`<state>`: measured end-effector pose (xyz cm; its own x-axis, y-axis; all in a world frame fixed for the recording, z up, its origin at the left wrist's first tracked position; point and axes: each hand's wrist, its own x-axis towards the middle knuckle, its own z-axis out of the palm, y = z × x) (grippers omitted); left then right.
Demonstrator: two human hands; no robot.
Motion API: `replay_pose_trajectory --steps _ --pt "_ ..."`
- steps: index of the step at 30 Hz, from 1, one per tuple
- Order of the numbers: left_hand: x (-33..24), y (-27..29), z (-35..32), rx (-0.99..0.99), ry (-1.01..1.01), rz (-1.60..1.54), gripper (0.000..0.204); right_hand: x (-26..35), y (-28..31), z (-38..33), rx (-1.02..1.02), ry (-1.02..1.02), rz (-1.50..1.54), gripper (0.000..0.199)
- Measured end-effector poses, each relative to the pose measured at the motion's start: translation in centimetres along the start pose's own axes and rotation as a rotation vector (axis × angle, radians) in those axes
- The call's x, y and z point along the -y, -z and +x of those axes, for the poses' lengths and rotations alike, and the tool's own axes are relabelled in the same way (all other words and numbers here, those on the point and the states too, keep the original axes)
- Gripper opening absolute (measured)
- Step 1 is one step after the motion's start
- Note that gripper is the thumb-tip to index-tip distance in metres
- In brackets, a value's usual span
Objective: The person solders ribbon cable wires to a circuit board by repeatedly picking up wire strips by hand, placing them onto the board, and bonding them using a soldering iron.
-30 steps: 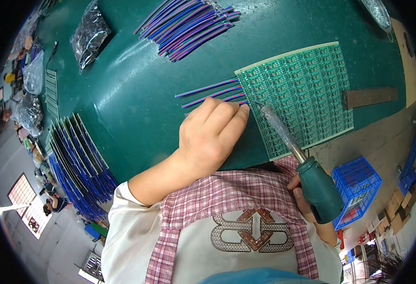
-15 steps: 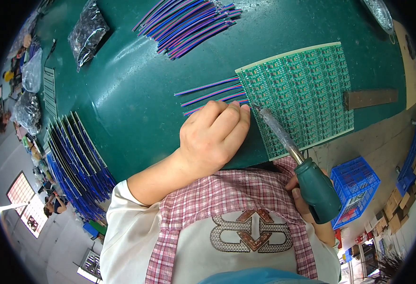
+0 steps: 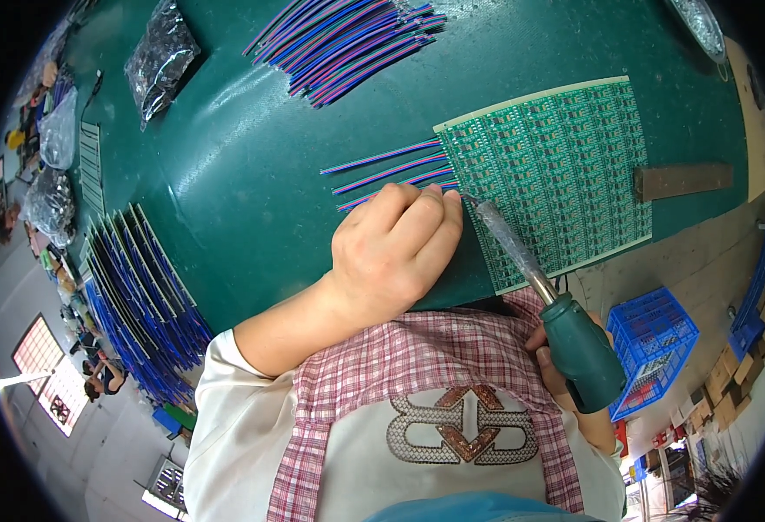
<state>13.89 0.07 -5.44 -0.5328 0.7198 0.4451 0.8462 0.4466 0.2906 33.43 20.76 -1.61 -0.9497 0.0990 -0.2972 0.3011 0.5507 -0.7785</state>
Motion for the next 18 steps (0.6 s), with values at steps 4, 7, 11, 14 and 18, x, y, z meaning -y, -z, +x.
replay_pose_trajectory --steps 4,7,11,14,18 --pt "0.1 -0.1 0.0 -0.012 -0.002 -0.009 0.030 -0.1 0.0 -0.1 0.013 -0.051 0.035 0.010" --pt "0.0 0.1 0.0 0.005 0.004 0.000 0.030 -0.4 0.4 -0.4 0.038 0.019 -0.052 0.030" --pt "0.0 0.0 -0.1 0.000 -0.005 0.004 0.030 0.0 0.5 -0.2 0.059 0.098 -0.210 0.031" --pt "0.0 0.0 -0.1 0.010 -0.006 0.013 0.030 0.2 0.1 -0.1 -0.019 -0.008 -0.061 0.003" --pt "0.0 0.0 0.0 0.004 -0.015 0.023 0.031 -0.7 0.2 -0.6 0.011 0.073 -0.145 0.018"
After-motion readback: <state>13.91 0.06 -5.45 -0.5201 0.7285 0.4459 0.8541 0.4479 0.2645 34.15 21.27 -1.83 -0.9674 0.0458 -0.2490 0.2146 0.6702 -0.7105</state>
